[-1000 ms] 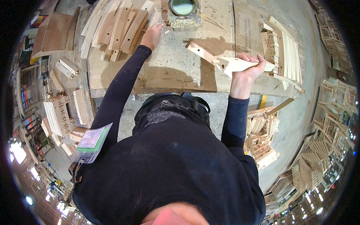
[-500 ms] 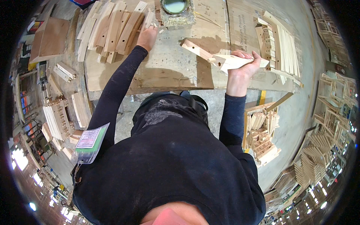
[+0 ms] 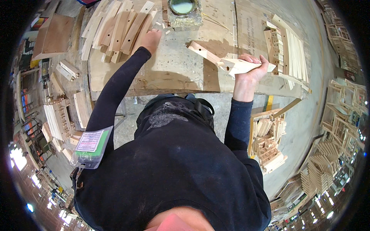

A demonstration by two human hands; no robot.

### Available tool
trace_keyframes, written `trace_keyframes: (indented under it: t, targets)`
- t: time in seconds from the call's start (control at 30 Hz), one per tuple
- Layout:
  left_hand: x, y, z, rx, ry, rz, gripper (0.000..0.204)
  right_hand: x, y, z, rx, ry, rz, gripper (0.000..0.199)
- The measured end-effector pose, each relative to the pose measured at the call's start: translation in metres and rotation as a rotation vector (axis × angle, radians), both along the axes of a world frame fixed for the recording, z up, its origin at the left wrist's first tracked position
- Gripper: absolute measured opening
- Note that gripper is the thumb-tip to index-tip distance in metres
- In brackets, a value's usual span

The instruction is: The person applies glue into holes on small wooden pieces using a thin stick, then inserts wooden dowels into the glued holes. The person repeats this process for multiple pieces, handling them one at a time.

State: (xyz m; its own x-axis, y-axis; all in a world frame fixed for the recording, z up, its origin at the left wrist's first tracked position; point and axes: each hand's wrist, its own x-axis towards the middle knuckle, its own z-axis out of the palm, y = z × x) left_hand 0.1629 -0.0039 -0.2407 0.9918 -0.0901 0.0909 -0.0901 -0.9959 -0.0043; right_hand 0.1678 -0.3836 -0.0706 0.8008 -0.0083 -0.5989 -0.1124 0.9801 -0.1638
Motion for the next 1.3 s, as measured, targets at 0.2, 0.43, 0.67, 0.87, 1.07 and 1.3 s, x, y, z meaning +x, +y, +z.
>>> trace_keyframes:
  t: [0.2, 0.43, 0.67, 0.87, 1.07, 1.3]
  targets:
    - [-0.067, -0.057, 0.135, -0.721, 0.009, 0.027, 0.015, 0.000, 0.012, -0.005, -0.032, 0.043, -0.007, 0.030]
    - [-0.115, -0.130, 0.235, -0.856, -0.231, -0.283, 0.036, 0.005, 0.040, 0.003, -0.041, 0.048, 0.050, 0.032]
    - [-0.119, -0.146, 0.232, -0.837, -0.200, -0.262, 0.043, 0.004, 0.048, 0.002, -0.080, 0.048, 0.058, 0.032]
    - [-0.114, -0.150, 0.237, -0.860, -0.221, -0.152, 0.023, 0.000, 0.054, 0.004, -0.099, 0.089, 0.054, 0.032]
    - [-0.113, -0.142, 0.243, -0.803, -0.200, -0.160, 0.013, -0.001, 0.053, 0.000, -0.117, 0.110, 0.041, 0.032]
    - [-0.117, -0.138, 0.235, -0.928, -0.218, -0.210, 0.042, -0.001, 0.050, -0.004, -0.142, 0.095, 0.049, 0.030]
